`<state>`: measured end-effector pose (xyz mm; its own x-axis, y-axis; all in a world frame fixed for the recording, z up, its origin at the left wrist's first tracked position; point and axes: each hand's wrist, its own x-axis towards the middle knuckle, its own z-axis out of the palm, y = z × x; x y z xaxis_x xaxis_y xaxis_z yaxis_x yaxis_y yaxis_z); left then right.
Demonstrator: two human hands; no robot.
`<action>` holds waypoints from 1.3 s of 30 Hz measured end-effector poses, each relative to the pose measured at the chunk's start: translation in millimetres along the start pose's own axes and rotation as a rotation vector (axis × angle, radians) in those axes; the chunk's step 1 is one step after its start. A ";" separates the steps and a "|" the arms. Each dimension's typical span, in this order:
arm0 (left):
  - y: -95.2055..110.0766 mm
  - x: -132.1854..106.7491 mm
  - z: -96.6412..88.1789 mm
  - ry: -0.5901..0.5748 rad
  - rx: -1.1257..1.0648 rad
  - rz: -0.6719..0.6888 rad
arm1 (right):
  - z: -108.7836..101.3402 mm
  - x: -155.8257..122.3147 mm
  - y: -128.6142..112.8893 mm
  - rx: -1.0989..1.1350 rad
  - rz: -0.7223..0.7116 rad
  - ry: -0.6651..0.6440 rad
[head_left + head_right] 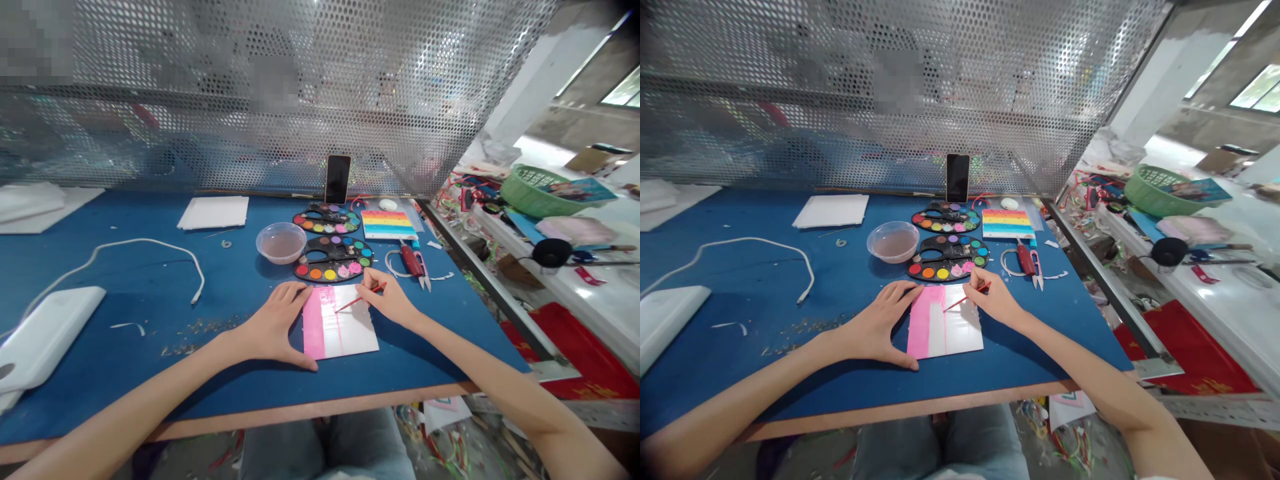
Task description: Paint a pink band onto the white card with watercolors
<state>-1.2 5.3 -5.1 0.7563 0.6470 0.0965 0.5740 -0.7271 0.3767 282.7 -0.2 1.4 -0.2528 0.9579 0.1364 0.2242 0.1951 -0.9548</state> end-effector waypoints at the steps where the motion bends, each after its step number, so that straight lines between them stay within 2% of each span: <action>1: 0.3 0.1 -0.3 0.002 -0.008 -0.001 | 0.1 -0.2 0.1 0.002 -0.001 0.002; 5: 2.6 1.5 -1.9 -0.001 -0.020 -0.014 | 0.1 -0.4 0.7 -0.009 0.013 -0.027; 17: 1.2 1.2 0.0 -0.007 0.015 -0.007 | 0.8 1.5 5.8 -0.018 -0.009 0.010; 36: 1.9 1.3 -0.5 -0.010 0.021 -0.010 | -0.4 1.0 4.3 -0.017 -0.001 -0.066; 39: 2.2 1.5 -0.4 -0.004 0.011 -0.011 | -0.3 0.7 2.9 -0.022 -0.007 -0.031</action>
<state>1.1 4.8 -3.7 0.7513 0.6540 0.0887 0.5856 -0.7226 0.3672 283.5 1.2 -1.3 -0.2830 0.9497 0.1343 0.2432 0.2065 -0.9478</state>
